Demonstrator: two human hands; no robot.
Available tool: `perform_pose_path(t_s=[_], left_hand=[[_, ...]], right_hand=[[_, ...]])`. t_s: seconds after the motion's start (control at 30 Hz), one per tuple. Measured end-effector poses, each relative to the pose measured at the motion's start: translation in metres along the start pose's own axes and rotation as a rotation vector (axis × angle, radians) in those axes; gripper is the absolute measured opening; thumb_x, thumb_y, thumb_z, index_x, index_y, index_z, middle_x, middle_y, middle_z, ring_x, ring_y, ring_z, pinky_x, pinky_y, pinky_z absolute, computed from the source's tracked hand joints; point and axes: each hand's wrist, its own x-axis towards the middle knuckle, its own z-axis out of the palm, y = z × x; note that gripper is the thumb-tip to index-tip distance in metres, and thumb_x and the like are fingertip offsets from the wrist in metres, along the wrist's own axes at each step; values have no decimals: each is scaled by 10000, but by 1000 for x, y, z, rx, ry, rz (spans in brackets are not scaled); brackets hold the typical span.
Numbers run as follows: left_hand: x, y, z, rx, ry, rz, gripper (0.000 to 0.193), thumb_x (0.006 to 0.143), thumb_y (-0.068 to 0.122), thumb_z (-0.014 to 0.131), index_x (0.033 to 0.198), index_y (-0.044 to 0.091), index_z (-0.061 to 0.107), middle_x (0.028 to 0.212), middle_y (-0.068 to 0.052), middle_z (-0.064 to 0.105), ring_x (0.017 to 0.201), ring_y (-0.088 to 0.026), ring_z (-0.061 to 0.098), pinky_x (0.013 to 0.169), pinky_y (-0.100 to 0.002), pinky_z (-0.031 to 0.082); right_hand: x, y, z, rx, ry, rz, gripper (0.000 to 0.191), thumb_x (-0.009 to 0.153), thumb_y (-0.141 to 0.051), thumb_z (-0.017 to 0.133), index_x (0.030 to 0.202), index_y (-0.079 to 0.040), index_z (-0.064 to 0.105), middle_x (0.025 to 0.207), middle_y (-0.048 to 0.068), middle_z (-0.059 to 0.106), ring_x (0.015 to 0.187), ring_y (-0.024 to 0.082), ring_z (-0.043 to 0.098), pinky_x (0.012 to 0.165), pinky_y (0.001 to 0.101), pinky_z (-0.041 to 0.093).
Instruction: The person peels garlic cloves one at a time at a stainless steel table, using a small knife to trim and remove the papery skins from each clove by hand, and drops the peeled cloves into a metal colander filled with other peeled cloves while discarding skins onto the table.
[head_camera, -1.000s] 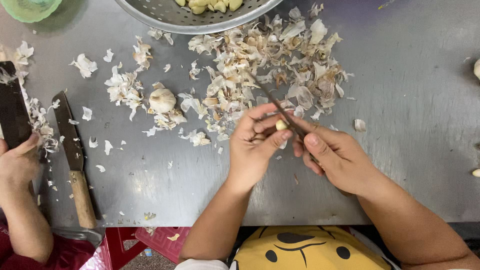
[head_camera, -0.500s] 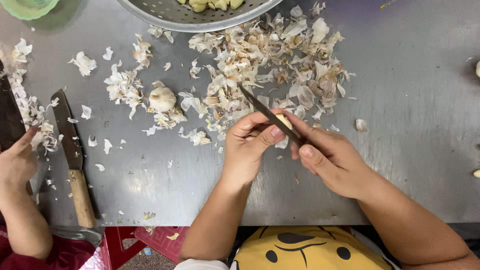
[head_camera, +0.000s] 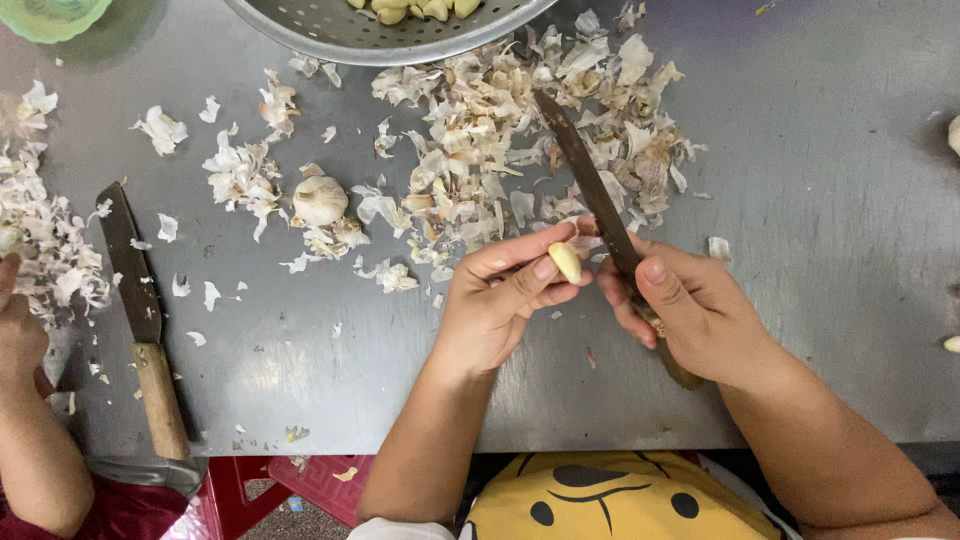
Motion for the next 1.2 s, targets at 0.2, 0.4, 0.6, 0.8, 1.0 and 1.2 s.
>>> perform_pose_path(t_s=[0.2,0.4,0.6,0.8,1.0,1.2], left_hand=[[3,0,0,-14,59,24,394,1052,26,628,1435,-53,584,1255,-188,707,1087,-279,728,941,-348,613],[7,-3,-2,-83,90,83,353,1034,-17,679,1382,-20,621,1186,-166,693,1137,-287,717,993,-363,606],[7,-1,-4,-28,164,107,346,984,-14,688,1326,-24,640,1217,-177,707,1115,-274,724,939,-362,620],[7,-16,-7,-13,125,169,306,982,-75,721,1278,-28,661,1133,-166,724,1000,-219,720,874,-348,621],[8,-16,-10,59,23,212,299,988,-77,727,1278,-35,674,1140,-141,732,1027,-191,710,919,-318,609],[5,2,-4,-113,-6,40,357,991,-18,679,1346,17,648,1192,-174,685,1090,-251,723,905,-331,635]], right_hand=[[3,-4,4,-227,86,-111,601,1092,-395,432,1560,-18,442,943,35,575,655,66,479,546,203,406],[10,-8,3,-320,142,-59,614,1074,-422,385,1559,-50,434,914,31,611,589,51,491,465,197,398],[13,-6,2,-295,239,-253,663,1100,-316,470,1616,-111,108,1025,24,600,621,33,459,529,188,423],[2,-2,18,-310,-42,-100,652,1048,-275,513,1629,-72,301,969,31,618,671,65,517,566,210,469],[-1,5,11,-438,-58,-88,613,1083,-379,393,1609,-67,357,898,13,629,584,83,507,558,227,468],[-1,9,-2,104,-61,91,519,1150,-395,362,1302,68,539,975,97,663,609,125,557,514,255,435]])
